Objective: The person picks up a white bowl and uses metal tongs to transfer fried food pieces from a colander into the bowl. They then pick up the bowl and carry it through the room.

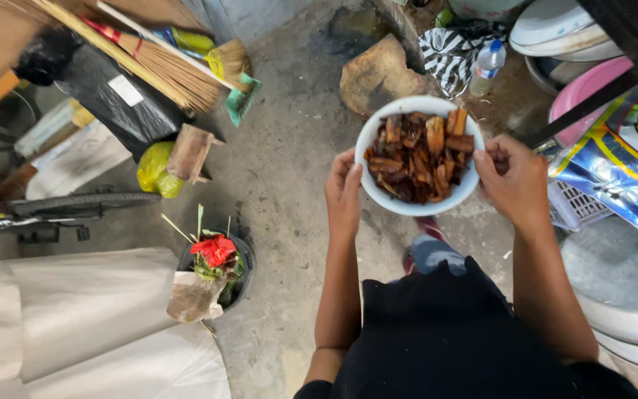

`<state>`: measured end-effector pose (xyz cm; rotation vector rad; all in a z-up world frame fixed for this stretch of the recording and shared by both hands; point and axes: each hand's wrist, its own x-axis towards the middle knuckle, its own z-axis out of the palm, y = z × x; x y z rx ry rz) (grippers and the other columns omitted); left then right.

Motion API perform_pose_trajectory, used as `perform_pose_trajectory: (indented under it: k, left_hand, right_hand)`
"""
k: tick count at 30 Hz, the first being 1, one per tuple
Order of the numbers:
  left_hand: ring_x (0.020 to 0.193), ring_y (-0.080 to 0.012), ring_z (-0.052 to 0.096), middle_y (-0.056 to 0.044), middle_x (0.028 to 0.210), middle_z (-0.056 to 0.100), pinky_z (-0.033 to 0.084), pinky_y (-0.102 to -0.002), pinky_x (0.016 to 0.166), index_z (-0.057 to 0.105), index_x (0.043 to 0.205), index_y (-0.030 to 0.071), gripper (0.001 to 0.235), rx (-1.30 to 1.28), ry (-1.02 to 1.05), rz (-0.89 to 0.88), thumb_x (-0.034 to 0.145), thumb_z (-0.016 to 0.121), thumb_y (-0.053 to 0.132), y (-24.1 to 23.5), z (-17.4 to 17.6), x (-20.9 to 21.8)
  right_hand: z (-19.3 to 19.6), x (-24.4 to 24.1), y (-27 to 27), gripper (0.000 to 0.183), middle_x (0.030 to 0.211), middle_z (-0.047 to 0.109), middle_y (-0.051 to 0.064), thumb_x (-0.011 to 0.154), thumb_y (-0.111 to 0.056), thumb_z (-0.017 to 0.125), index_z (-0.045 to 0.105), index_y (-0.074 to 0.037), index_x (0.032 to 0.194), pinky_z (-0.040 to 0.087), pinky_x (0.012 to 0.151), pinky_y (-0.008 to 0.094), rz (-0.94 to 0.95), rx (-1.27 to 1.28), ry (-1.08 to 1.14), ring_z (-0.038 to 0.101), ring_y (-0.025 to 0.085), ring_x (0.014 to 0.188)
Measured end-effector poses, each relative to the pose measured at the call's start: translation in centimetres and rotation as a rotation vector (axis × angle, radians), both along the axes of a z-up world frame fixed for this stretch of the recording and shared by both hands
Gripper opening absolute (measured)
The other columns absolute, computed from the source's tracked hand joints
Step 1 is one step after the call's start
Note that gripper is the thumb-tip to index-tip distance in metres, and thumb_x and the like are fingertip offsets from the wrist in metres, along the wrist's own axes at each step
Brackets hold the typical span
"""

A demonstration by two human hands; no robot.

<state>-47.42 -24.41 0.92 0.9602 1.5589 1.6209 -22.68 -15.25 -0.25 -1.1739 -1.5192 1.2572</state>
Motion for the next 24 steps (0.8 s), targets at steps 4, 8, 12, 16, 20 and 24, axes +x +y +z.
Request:
perform_pose_trajectory:
  k: [4,8,12,16,20,24]
  left_hand:
    - [0.111,-0.0123,0.061,-0.008,0.121,0.066,0.048,-0.027,0.099,0.058,0.134,-0.005,0.031,0.068,-0.021,-0.002,0.109,0.053,0.014,4.1,0.2,-6.2]
    - [0.111,-0.0119,0.060,-0.008,0.121,0.065,0.048,-0.027,0.100,0.055,0.137,-0.004,0.033,0.097,-0.064,0.004,0.110,0.053,0.015,10.0,0.4,-12.7]
    - [0.103,-0.0099,0.056,-0.004,0.115,0.062,0.047,-0.025,0.094,0.057,0.138,-0.003,0.031,0.102,0.029,0.041,0.112,0.055,0.015,15.5,0.7,-20.2]
    - [0.092,-0.0079,0.057,-0.001,0.102,0.062,0.048,-0.023,0.083,0.056,0.137,0.000,0.034,-0.045,0.215,0.161,0.106,0.058,0.016,19.6,1.4,-27.7]
    - [0.086,-0.0066,0.055,0.000,0.096,0.061,0.046,-0.023,0.076,0.058,0.134,0.000,0.033,-0.078,0.189,0.296,0.105,0.060,0.016,22.5,1.4,-35.4]
    - [0.084,-0.0054,0.054,0.001,0.094,0.063,0.046,-0.022,0.076,0.059,0.124,0.000,0.025,-0.042,0.124,0.349,0.105,0.061,0.015,27.2,1.8,-42.9]
  right_hand:
    - [0.6,-6.0,4.8,0.011,0.079,0.064,0.000,0.110,-0.006,0.064,0.064,0.003,0.104,0.041,0.054,0.020,0.046,-0.006,0.095,0.056,0.003,0.061]
    - [0.5,-12.6,10.8,0.009,0.080,0.064,0.000,0.111,-0.004,0.063,0.064,0.004,0.105,0.041,0.054,0.020,0.046,0.023,0.099,0.056,0.004,0.062]
    - [0.0,-21.0,17.7,0.010,0.076,0.061,0.000,0.109,-0.004,0.062,0.062,0.003,0.101,0.040,0.051,0.021,0.109,-0.003,0.135,0.054,0.003,0.058]
    - [0.5,-31.3,24.8,0.012,0.071,0.061,0.000,0.105,-0.009,0.064,0.064,0.001,0.098,0.041,0.050,0.023,0.163,-0.052,0.123,0.054,0.004,0.056]
    - [1.3,-39.9,30.2,0.014,0.072,0.067,0.004,0.100,-0.011,0.067,0.067,0.002,0.098,0.049,0.056,0.026,0.256,0.122,-0.028,0.063,0.008,0.064]
    - [2.5,-47.7,35.4,0.016,0.071,0.069,0.006,0.096,-0.014,0.068,0.069,0.002,0.098,0.052,0.058,0.026,0.284,0.155,-0.064,0.069,0.010,0.064]
